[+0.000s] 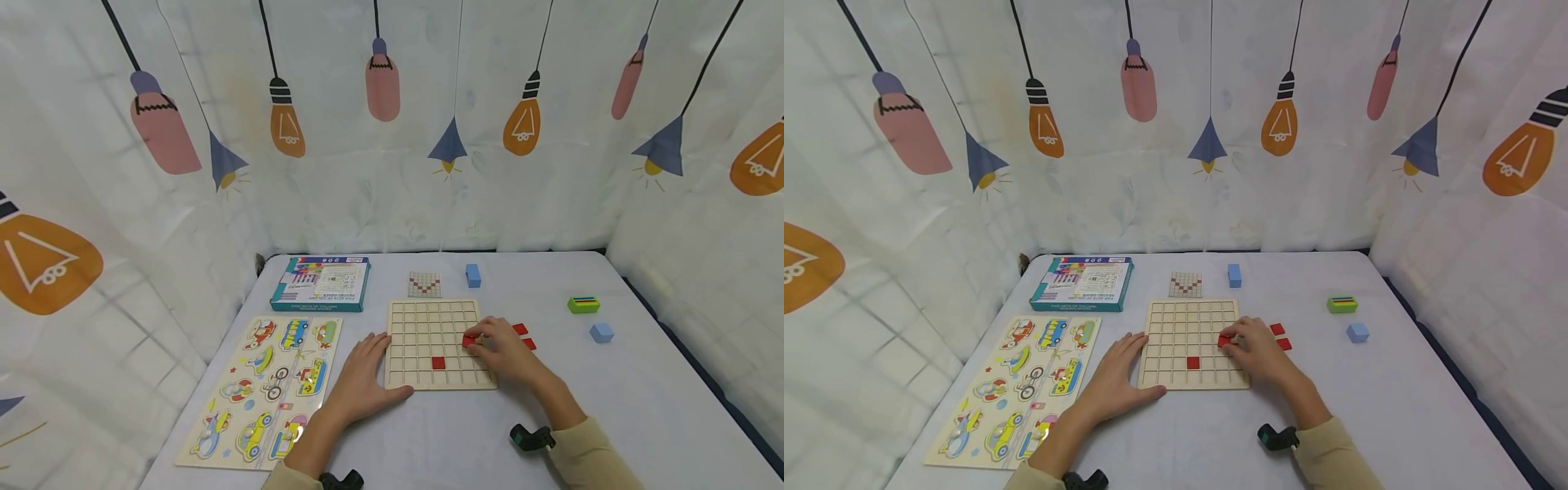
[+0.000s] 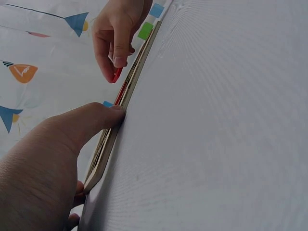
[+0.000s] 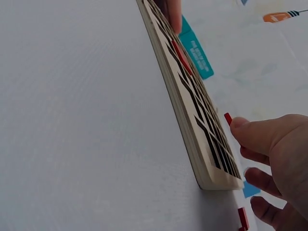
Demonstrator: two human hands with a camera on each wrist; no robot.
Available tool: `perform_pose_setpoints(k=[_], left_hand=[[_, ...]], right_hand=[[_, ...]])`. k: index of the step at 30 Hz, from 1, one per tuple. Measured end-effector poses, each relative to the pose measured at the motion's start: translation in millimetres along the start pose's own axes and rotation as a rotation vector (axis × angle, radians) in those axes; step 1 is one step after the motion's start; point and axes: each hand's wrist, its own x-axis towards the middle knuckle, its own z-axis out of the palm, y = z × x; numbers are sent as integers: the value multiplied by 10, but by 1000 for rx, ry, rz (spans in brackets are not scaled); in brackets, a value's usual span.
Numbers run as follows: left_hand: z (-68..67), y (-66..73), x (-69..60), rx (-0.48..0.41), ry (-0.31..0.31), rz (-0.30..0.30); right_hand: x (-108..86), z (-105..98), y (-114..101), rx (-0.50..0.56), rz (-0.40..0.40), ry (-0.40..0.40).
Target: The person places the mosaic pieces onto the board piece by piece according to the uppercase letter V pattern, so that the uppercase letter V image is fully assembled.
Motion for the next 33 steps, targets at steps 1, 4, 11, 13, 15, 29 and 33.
perform_pose_setpoints(k=[1, 4, 11, 13, 15, 29, 33], left_hand=[[0, 0, 0, 1, 0, 0], [1, -1, 1, 4, -1, -1], [-4, 14, -2, -1, 8, 3], [-3, 15, -2, -3, 12, 6], [1, 12, -1, 1, 14, 7], [-22, 38, -2, -10, 12, 3], [-26, 44, -4, -11, 14, 8]], right_hand=[[4, 18, -3, -1, -11, -2], [20, 70, -16, 7, -25, -15], [42, 154, -117, 43, -27, -51], [45, 166, -149, 48, -24, -52], [45, 179, -171, 43, -16, -56], [136, 293, -325, 66, -71, -74], [165, 337, -374, 82, -73, -84]])
